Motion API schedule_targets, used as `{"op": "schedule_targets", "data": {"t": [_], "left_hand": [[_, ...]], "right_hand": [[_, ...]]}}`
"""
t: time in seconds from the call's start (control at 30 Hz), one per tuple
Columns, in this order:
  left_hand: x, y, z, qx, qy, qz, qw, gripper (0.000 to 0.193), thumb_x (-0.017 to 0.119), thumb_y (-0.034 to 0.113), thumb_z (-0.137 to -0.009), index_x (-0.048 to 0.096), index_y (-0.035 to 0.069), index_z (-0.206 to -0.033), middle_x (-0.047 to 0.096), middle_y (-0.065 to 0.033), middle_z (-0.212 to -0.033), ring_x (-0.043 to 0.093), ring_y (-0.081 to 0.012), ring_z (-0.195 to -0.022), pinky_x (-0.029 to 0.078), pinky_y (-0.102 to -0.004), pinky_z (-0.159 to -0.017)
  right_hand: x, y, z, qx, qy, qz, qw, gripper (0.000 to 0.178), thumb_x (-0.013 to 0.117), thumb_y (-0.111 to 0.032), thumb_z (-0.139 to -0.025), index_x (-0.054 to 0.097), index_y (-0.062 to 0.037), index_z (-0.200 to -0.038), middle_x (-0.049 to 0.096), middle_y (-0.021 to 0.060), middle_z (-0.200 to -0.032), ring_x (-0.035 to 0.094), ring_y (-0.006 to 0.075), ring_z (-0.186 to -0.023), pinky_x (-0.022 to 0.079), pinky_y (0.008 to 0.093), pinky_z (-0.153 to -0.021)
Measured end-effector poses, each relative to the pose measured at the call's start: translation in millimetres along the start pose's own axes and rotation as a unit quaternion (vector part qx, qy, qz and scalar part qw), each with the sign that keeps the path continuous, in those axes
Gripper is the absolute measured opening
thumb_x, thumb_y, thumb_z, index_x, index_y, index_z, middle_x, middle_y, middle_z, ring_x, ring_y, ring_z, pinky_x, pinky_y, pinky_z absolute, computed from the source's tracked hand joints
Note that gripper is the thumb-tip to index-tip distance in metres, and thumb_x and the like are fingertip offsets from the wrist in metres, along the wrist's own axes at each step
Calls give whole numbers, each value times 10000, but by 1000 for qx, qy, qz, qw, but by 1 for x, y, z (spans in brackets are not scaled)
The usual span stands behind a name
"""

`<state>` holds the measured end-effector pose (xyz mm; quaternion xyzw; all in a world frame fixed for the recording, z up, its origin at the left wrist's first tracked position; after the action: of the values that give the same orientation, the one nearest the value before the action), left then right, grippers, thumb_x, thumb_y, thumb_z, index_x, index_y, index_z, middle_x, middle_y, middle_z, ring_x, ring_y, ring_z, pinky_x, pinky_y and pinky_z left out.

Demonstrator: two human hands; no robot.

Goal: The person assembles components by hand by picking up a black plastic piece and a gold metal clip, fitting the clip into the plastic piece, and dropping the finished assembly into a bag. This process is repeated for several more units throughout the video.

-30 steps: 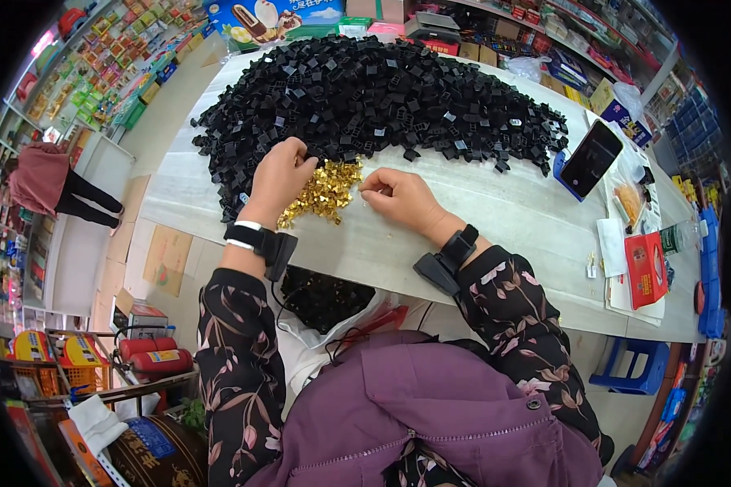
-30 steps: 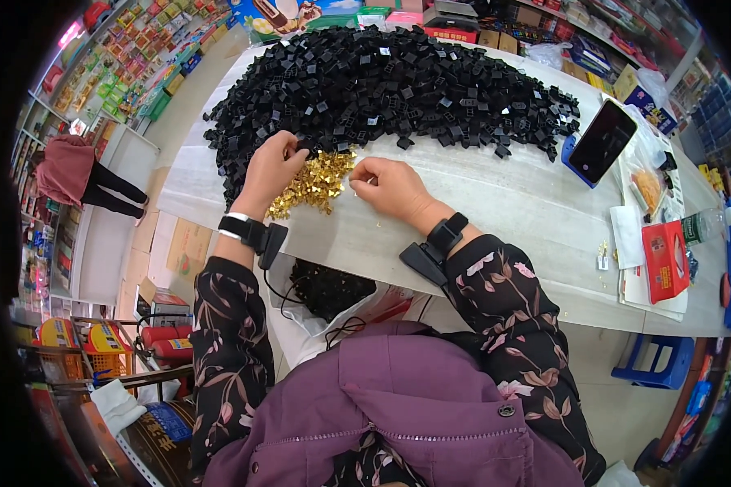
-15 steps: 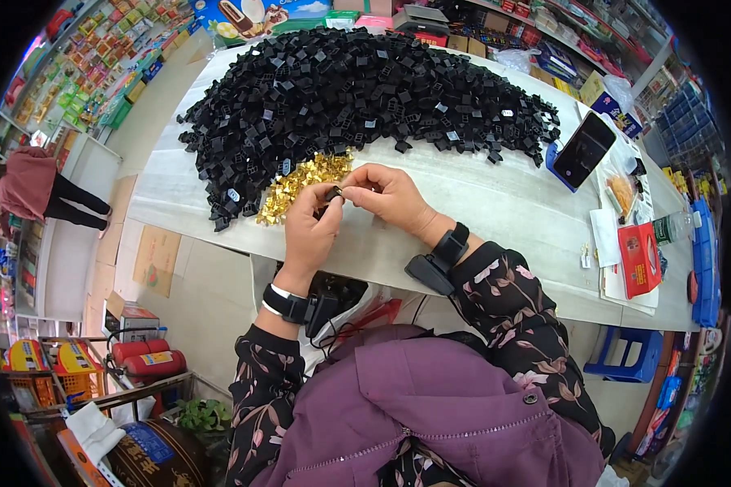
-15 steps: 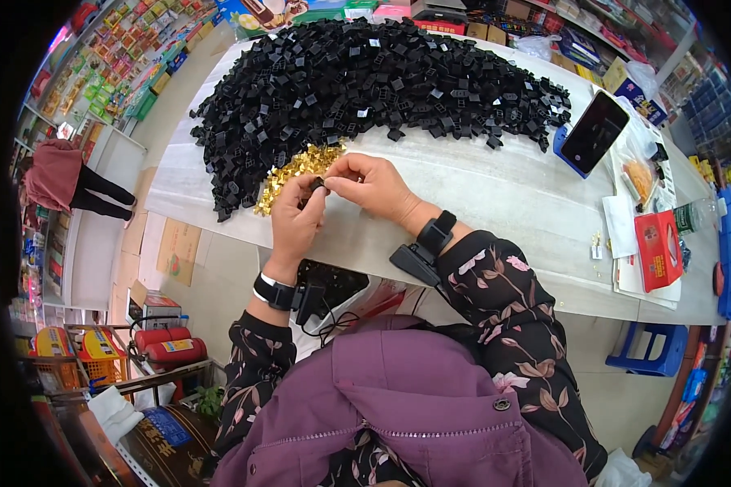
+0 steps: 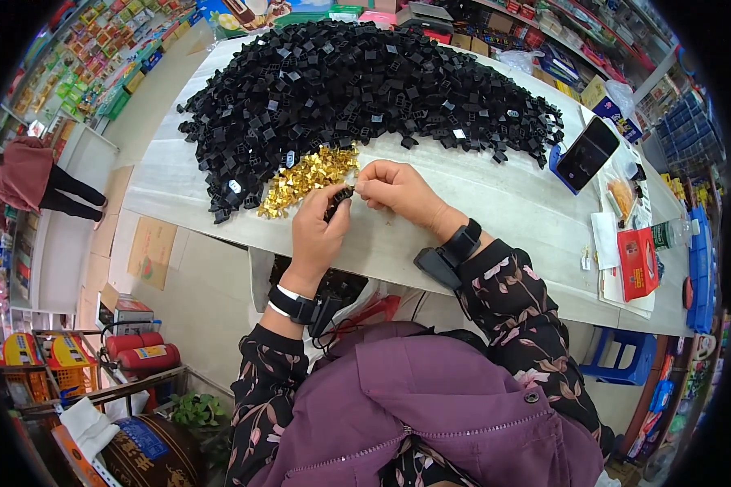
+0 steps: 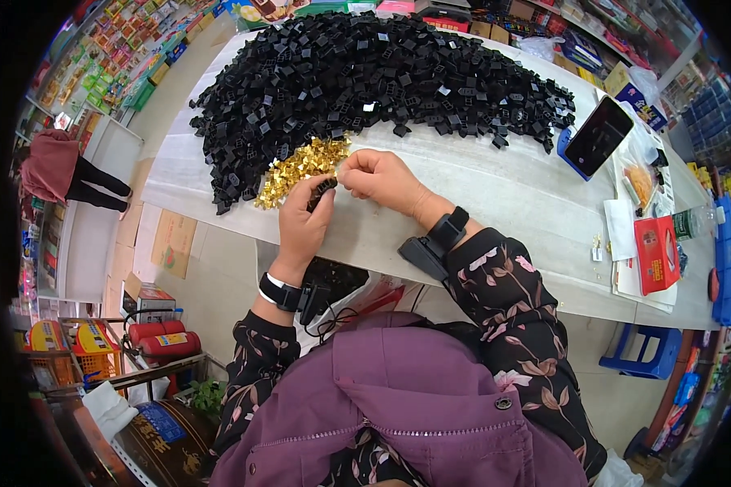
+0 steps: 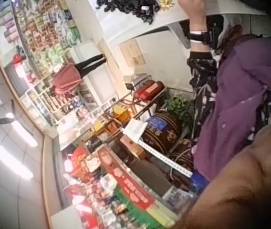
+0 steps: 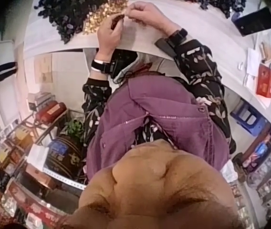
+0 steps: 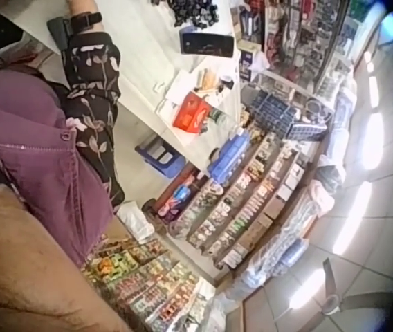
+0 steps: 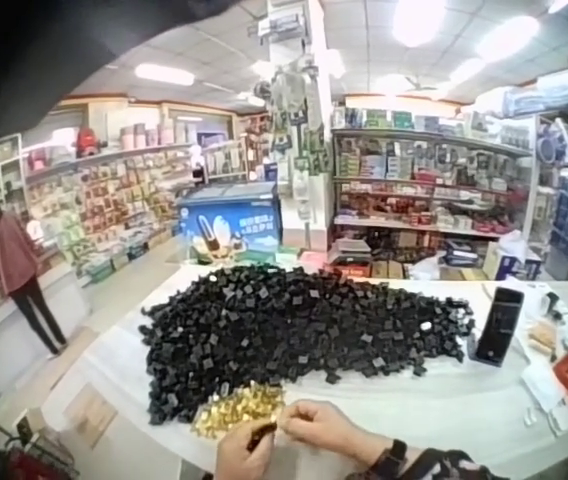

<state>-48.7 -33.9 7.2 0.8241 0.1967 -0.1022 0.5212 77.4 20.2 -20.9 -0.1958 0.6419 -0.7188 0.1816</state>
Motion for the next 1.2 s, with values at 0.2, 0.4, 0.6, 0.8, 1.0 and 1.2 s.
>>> {"op": "schedule_targets", "data": {"t": [0.2, 0.4, 0.6, 0.8, 1.0, 1.2], "left_hand": [[-3, 6, 1, 15, 10, -16, 1000, 233, 625, 67, -826, 615, 41, -1058, 609, -73, -859, 558, -151, -718, 451, -260, -657], [1, 10, -1, 26, -5, -27, 999, 242, 621, 50, -817, 606, 43, -1058, 617, -117, -885, 598, -235, -751, 473, -303, -663], [0, -8, -1, -26, -21, 8, 999, 246, 606, 51, -823, 606, 47, -1069, 636, -138, -936, 628, -241, -816, 490, -303, -699], [6, -14, 7, -20, -18, 70, 997, 273, 567, 54, -813, 581, 53, -1086, 621, -153, -1015, 618, -302, -913, 496, -348, -763], [1, 7, 11, 64, 18, 9, 998, 260, 567, 74, -826, 578, 22, -1081, 611, -154, -935, 610, -285, -812, 485, -323, -706], [6, 7, 7, 34, -30, 27, 999, 269, 546, 67, -829, 575, 20, -1093, 609, -160, -930, 606, -297, -808, 481, -334, -704]], "right_hand": [[2, -3, 1, 4, -5, -18, 1000, 133, 618, -208, -848, 606, -80, -878, 582, -43, -755, 517, 33, -636, 417, 173, -564], [0, 0, 2, 27, -9, 29, 999, 128, 612, -214, -845, 609, -86, -841, 578, -37, -739, 515, 34, -626, 416, 166, -564], [7, -10, 0, 12, -14, 20, 1000, 145, 601, -228, -851, 611, -86, -824, 560, -42, -689, 497, 34, -589, 398, 176, -533], [6, -4, -1, -14, -6, 99, 995, 224, 614, -278, -866, 597, -72, -778, 528, -41, -601, 454, 32, -518, 346, 197, -452], [4, -6, 10, 34, -2, 63, 997, 194, 608, -254, -870, 576, -66, -829, 537, -41, -647, 474, 37, -536, 366, 182, -468], [6, -3, 8, 47, -40, 73, 995, 212, 610, -271, -874, 594, -60, -848, 531, -44, -648, 461, 31, -541, 361, 173, -488]]}}
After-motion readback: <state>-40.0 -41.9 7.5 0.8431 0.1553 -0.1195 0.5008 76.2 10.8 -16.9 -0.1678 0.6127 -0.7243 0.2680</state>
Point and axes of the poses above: each hand's wrist, its own z-axis away from the middle knuckle, its own x-axis out of the palm, y = z × x, the point moved 9 cm from there along -z, towards the middle knuckle
